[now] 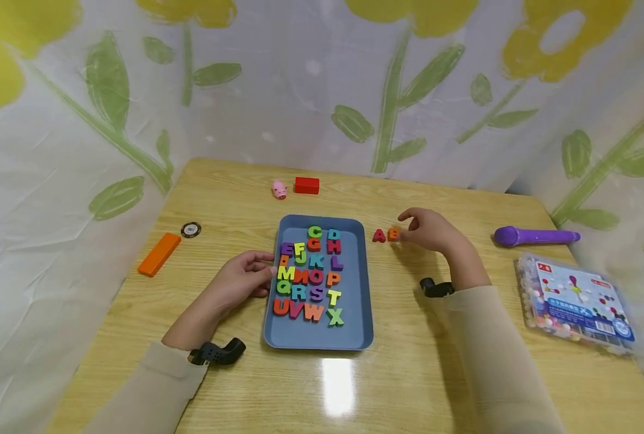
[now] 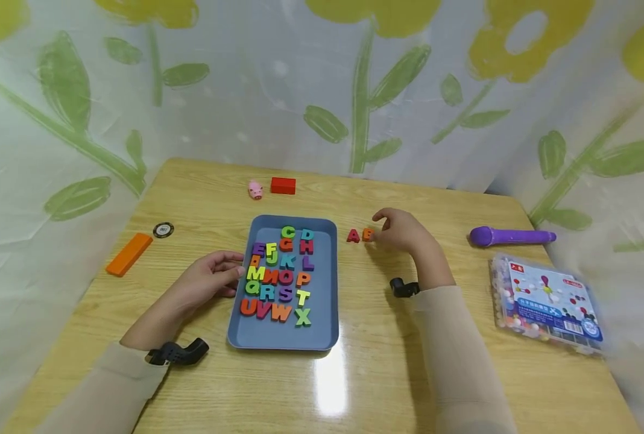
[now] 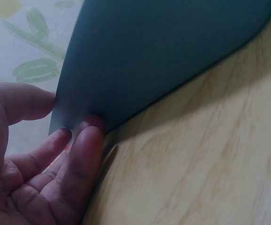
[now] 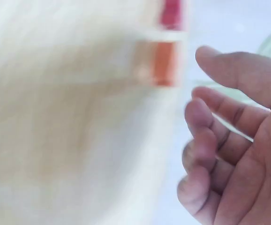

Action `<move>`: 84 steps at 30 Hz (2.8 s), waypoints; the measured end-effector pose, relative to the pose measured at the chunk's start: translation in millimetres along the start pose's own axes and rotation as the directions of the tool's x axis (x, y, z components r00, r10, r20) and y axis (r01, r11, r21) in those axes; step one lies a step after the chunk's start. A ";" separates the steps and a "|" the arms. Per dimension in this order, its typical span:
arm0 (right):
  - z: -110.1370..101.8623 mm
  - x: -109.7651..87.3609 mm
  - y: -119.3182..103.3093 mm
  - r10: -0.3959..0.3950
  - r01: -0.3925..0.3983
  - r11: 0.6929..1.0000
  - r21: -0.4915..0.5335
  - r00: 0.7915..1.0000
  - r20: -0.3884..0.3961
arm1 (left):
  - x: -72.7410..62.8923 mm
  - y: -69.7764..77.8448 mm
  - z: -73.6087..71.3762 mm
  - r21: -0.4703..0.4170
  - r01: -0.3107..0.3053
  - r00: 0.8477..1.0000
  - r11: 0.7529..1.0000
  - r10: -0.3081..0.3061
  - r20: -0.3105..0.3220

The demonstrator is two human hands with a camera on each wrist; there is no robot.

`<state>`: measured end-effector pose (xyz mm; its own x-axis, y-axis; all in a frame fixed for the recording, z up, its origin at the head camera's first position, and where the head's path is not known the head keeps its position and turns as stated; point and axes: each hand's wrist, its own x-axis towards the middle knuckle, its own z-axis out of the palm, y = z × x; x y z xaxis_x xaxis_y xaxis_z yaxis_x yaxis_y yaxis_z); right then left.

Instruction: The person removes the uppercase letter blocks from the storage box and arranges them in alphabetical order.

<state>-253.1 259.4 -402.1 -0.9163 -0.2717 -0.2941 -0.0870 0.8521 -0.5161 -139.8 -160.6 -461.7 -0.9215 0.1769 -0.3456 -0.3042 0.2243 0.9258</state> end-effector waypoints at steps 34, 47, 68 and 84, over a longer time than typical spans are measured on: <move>65.6 57.1 -159.3 -0.170 0.221 0.935 -0.277 0.966 0.197 | 0.9 -1.0 0.1 -0.008 0.015 1.000 1.000 -0.015 -0.026; 73.3 53.4 -159.6 -0.171 0.217 0.914 -0.341 0.972 0.161 | -2.9 1.3 1.5 0.004 0.013 0.999 1.000 -0.013 -0.030; 55.3 38.0 -150.6 -0.229 0.244 0.916 -0.320 0.970 0.082 | -0.6 3.0 3.9 0.020 0.006 1.000 1.000 -0.006 -0.025; -17.2 0.0 -18.8 -0.041 0.039 0.991 -0.129 0.999 -0.017 | -1.6 1.9 1.9 0.029 0.011 1.000 1.000 -0.010 -0.028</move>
<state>-258.2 251.1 -378.5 -0.9185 -0.2991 -0.2586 -0.1723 0.8915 -0.4191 -138.4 -158.6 -459.7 -0.9247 0.1481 -0.3507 -0.3071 0.2543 0.9171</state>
